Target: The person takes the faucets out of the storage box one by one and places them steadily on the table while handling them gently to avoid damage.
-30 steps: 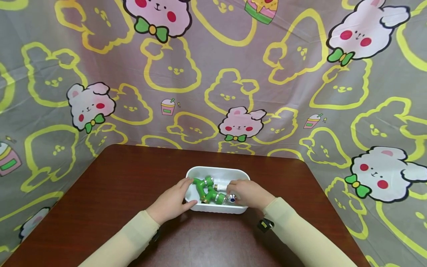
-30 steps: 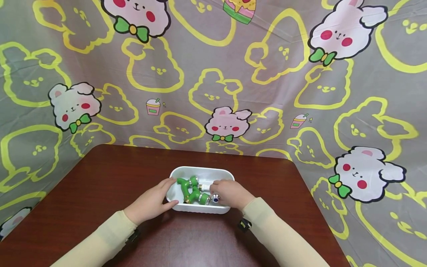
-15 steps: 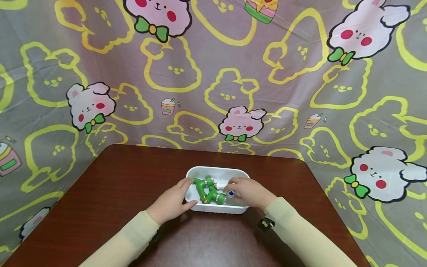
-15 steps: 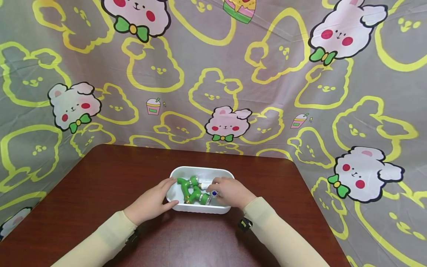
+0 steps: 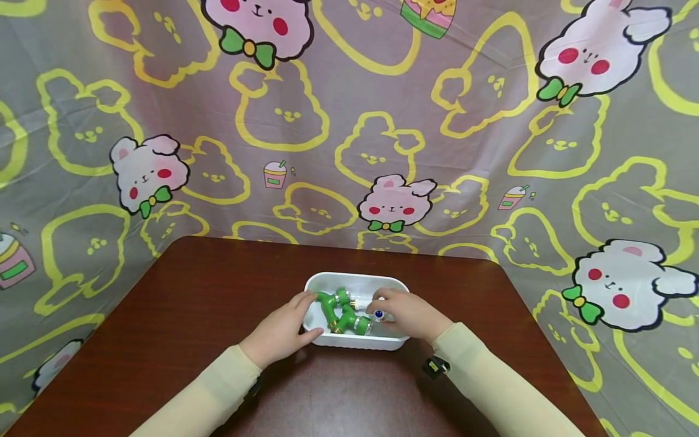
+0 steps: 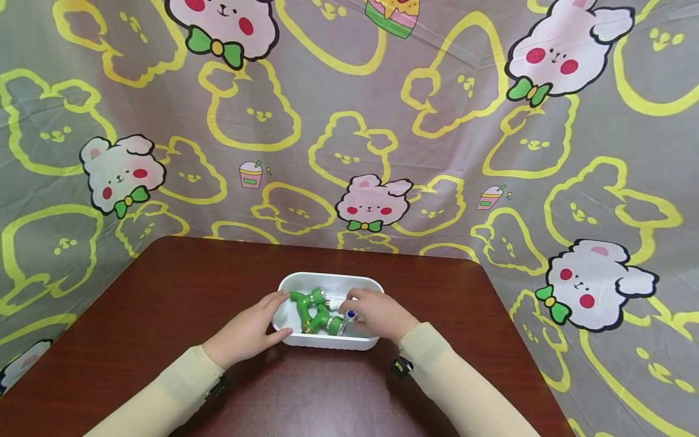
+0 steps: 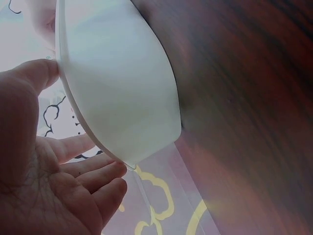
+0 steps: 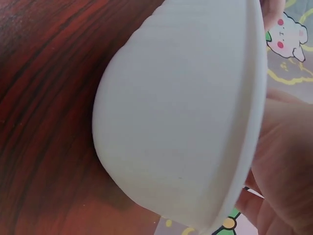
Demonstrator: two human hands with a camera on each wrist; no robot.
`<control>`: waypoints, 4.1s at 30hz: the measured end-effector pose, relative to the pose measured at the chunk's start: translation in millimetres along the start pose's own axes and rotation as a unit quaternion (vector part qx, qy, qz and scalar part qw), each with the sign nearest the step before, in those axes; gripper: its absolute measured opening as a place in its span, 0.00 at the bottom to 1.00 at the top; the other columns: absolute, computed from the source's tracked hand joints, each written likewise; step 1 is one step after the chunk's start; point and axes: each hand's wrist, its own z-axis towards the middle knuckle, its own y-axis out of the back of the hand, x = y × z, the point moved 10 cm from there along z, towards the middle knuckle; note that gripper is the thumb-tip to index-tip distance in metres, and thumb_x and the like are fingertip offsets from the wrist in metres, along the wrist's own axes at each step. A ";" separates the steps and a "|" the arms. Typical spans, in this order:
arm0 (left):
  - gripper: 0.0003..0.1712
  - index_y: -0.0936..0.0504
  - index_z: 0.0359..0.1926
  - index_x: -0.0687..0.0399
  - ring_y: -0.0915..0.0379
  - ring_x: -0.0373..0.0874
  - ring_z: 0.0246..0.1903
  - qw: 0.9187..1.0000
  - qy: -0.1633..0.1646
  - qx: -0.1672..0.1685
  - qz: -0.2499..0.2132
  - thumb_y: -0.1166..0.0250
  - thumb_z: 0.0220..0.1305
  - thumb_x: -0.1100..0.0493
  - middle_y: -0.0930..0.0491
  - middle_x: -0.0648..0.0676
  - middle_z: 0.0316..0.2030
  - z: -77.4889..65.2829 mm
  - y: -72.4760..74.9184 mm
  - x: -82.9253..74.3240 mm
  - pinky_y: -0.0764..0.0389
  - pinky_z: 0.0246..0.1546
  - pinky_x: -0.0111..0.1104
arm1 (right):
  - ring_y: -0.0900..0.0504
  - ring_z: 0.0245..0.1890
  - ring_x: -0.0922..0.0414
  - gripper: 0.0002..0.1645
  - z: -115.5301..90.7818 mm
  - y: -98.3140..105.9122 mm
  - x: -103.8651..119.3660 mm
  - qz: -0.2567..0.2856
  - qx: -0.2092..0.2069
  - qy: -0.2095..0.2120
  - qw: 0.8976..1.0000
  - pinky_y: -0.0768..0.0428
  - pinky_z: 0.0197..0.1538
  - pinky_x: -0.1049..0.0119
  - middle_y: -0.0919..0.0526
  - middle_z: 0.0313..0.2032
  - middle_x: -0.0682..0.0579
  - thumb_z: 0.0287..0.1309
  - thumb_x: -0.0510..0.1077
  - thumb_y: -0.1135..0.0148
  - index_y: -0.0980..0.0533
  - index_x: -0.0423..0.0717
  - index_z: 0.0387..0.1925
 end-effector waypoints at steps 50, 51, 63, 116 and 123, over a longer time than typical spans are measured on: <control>0.44 0.32 0.72 0.65 0.29 0.61 0.68 1.000 0.004 0.005 0.004 0.30 0.67 0.43 0.31 0.70 0.70 -0.3 0.1 0.3 0.23 0.65 0.49 | 0.20 0.42 0.60 0.23 2.5 19.7 -2.4 -0.062 -0.104 -0.009 0.993 0.15 0.47 0.65 0.19 0.43 0.54 0.54 0.44 0.21 0.18 0.50 0.51; 0.44 0.32 0.72 0.65 0.29 0.61 0.68 1.000 0.005 0.005 0.004 0.30 0.67 0.43 0.31 0.69 0.70 -0.2 0.0 0.6 0.24 0.65 0.49 | 0.20 0.42 0.60 0.23 2.2 21.6 -3.0 -0.056 -0.107 -0.013 0.993 0.15 0.47 0.66 0.19 0.43 0.55 0.54 0.44 0.21 0.18 0.49 0.51; 0.44 0.32 0.73 0.65 0.29 0.61 0.68 1.000 0.007 0.007 0.000 0.30 0.67 0.43 0.31 0.69 0.71 -0.1 -0.6 1.9 0.23 0.65 0.49 | 0.21 0.39 0.62 0.23 -7.5 35.1 -17.4 0.034 -0.129 -0.088 0.987 0.14 0.48 0.64 0.21 0.42 0.58 0.55 0.46 0.21 0.19 0.50 0.51; 0.43 0.32 0.73 0.64 0.29 0.61 0.68 1.000 0.009 0.004 -0.002 0.30 0.67 0.42 0.32 0.69 0.71 -1.6 -3.2 3.6 0.23 0.64 0.49 | 0.19 0.29 0.74 0.25 -134.6 51.4 -152.6 0.340 -0.320 -0.434 0.771 0.20 0.38 0.79 0.15 0.45 0.42 0.71 0.52 0.36 0.25 0.35 0.57; 0.44 0.32 0.72 0.65 0.29 0.62 0.68 1.000 0.008 0.002 0.002 0.30 0.67 0.42 0.33 0.70 0.71 -2.4 -2.5 2.6 0.23 0.64 0.49 | 0.19 0.26 0.73 0.28 -144.1 29.1 -170.0 0.398 -0.331 -0.463 0.720 0.19 0.36 0.79 0.19 0.35 0.57 0.71 0.51 0.36 0.29 0.31 0.57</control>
